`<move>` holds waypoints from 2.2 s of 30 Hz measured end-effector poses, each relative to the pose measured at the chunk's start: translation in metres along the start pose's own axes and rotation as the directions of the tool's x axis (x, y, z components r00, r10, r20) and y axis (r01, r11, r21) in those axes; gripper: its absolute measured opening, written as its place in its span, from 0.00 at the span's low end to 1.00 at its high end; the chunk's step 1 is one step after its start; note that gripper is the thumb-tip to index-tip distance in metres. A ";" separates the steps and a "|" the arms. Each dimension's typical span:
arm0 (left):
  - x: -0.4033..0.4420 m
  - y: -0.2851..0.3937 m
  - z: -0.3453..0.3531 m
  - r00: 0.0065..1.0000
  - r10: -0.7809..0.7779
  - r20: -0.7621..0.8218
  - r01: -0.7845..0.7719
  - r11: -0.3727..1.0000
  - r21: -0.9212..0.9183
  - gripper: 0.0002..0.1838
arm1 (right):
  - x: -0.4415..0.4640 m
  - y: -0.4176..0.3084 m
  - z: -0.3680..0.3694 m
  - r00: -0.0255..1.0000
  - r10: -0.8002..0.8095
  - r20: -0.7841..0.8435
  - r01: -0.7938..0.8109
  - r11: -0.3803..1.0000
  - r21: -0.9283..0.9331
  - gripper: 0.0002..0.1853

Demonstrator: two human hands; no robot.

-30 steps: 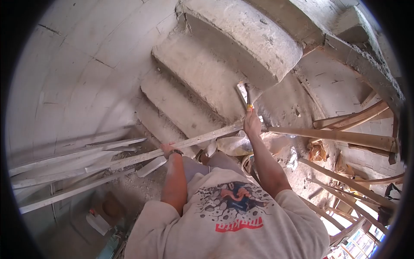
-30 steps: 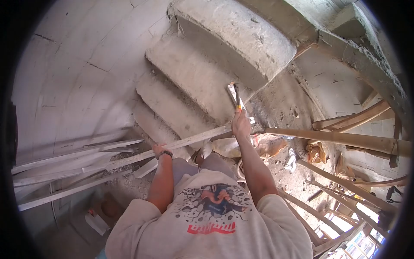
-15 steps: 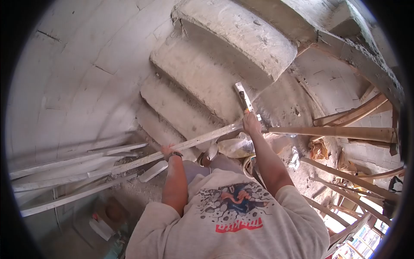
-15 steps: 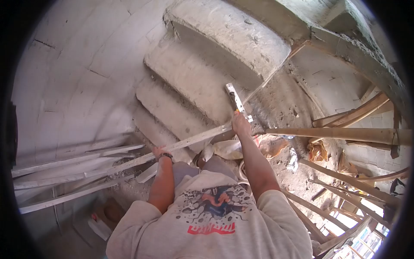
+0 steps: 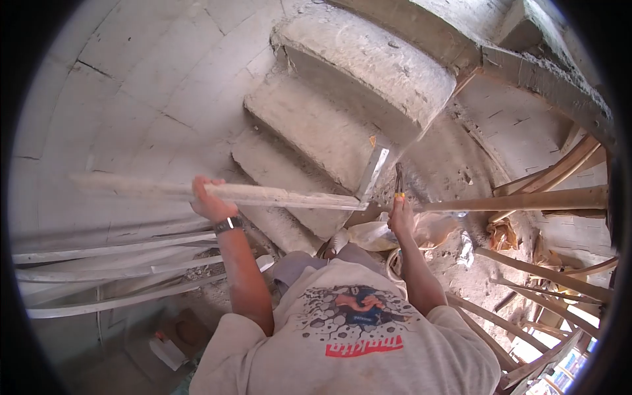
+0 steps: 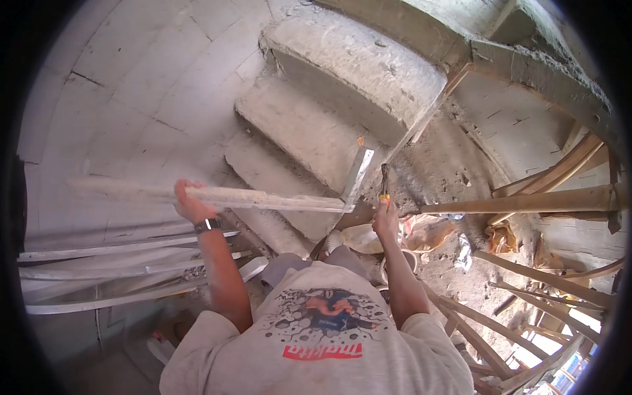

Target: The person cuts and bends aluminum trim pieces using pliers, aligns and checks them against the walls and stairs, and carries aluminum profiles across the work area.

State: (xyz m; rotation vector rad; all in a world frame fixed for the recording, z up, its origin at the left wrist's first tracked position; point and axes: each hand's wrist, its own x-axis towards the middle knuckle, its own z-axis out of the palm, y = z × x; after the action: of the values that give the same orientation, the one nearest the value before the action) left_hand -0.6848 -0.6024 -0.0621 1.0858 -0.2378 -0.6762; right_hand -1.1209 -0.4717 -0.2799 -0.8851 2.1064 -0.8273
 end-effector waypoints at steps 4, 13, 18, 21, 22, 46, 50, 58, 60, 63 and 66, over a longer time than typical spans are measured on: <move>-0.029 0.050 0.073 0.958 0.186 0.216 -0.196 0.980 0.026 0.11 | -0.017 0.020 0.013 0.998 -0.057 0.003 0.057 0.989 -0.139 0.18; -0.088 0.014 0.179 0.650 0.381 0.657 -0.581 0.807 0.107 0.12 | -0.038 -0.030 0.023 0.983 -0.103 0.150 0.143 0.945 -0.293 0.22; -0.126 0.000 0.189 0.580 0.309 0.754 -0.544 0.836 0.076 0.15 | -0.030 -0.053 0.024 0.972 -0.141 0.188 0.199 0.920 -0.337 0.20; -0.134 0.005 0.193 0.589 0.284 0.757 -0.491 0.869 0.056 0.14 | -0.009 -0.077 0.024 0.951 -0.235 0.201 0.296 0.882 -0.367 0.19; -0.136 0.006 0.195 0.591 0.279 0.757 -0.483 0.874 0.055 0.13 | -0.009 -0.095 0.021 0.952 -0.250 0.176 0.299 0.881 -0.365 0.18; -0.140 -0.004 0.228 0.518 0.257 0.816 -0.550 0.831 0.088 0.12 | -0.010 -0.132 0.013 0.988 -0.154 -0.029 0.141 0.952 -0.272 0.22; -0.142 -0.003 0.228 0.508 0.295 0.809 -0.579 0.813 0.068 0.13 | 0.043 -0.048 0.050 0.969 -0.012 0.246 0.146 0.832 -0.535 0.23; -0.144 -0.003 0.223 0.494 0.259 0.830 -0.558 0.826 0.074 0.13 | 0.016 -0.089 0.033 0.995 -0.047 0.085 0.072 0.946 -0.317 0.24; -0.145 0.000 0.220 0.515 0.167 0.841 -0.491 0.862 0.129 0.12 | 0.009 -0.091 0.032 0.997 -0.049 0.064 0.066 0.953 -0.295 0.24; -0.146 0.000 0.222 0.504 0.169 0.847 -0.481 0.870 0.113 0.12 | 0.002 -0.090 0.028 0.996 -0.064 0.055 0.079 0.939 -0.336 0.24; -0.147 0.000 0.223 0.498 0.213 0.840 -0.508 0.857 0.084 0.12 | -0.006 -0.077 0.033 0.993 -0.063 0.096 0.093 0.932 -0.350 0.24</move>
State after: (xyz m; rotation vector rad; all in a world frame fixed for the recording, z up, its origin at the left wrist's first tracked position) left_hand -0.9089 -0.6761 0.0624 0.9068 -1.4161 -0.7154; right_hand -1.0667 -0.5196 -0.2381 -1.1765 2.1939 -0.4426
